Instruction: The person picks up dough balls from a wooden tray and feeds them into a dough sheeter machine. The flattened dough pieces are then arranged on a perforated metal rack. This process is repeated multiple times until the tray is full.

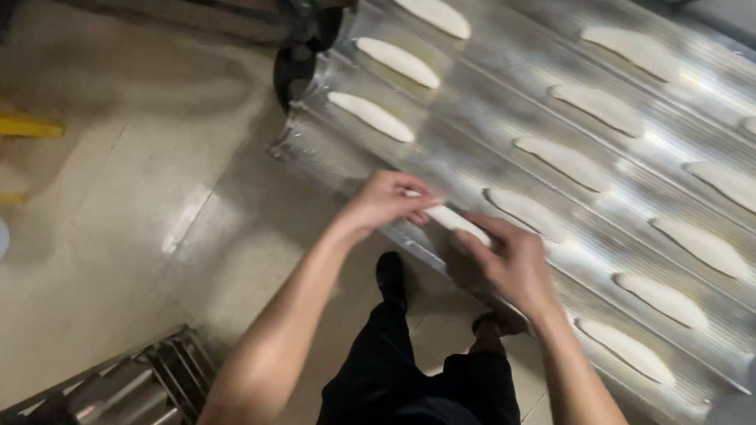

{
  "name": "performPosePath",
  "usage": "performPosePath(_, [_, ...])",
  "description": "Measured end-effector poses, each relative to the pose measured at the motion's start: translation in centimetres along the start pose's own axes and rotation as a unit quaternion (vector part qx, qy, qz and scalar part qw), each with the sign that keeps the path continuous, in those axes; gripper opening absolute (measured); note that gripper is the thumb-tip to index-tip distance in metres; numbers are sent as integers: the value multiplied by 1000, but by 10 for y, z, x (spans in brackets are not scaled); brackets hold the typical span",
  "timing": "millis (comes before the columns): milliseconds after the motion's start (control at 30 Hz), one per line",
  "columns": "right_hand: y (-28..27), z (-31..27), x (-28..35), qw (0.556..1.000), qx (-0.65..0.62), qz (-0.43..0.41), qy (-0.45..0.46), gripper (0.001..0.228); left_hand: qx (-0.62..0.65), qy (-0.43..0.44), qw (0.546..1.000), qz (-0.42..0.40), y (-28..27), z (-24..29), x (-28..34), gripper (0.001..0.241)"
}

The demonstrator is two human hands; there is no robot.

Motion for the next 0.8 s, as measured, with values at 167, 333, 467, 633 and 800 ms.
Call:
performPosePath(167, [149, -15, -92, 979, 157, -9, -129, 30, -131, 12, 981, 140, -169, 60, 20, 32])
performPosePath(333, [166, -37, -91, 968, 219, 24, -116, 31, -267, -2, 935, 233, -210, 67, -2, 16])
performPosePath(467, [156, -18, -80, 964, 221, 34, -145, 34, -239, 110, 901, 343, -213, 67, 12, 36])
performPosePath(633, [158, 10, -71, 958, 219, 28, -183, 35, -249, 180, 822, 479, -196, 42, 66, 42])
performPosePath(800, [149, -36, -42, 943, 240, -5, -230, 36, 83, 235, 888, 385, -138, -80, 188, 25])
Point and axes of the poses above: each hand's wrist, its own x-axis away from the middle knuckle, its own y-axis out of the palm, z = x × y, the point moved 6 cm from there along -x, towards the middle knuckle, and after that the axes turned 14 degrees about -y, right-handed, at the moved point
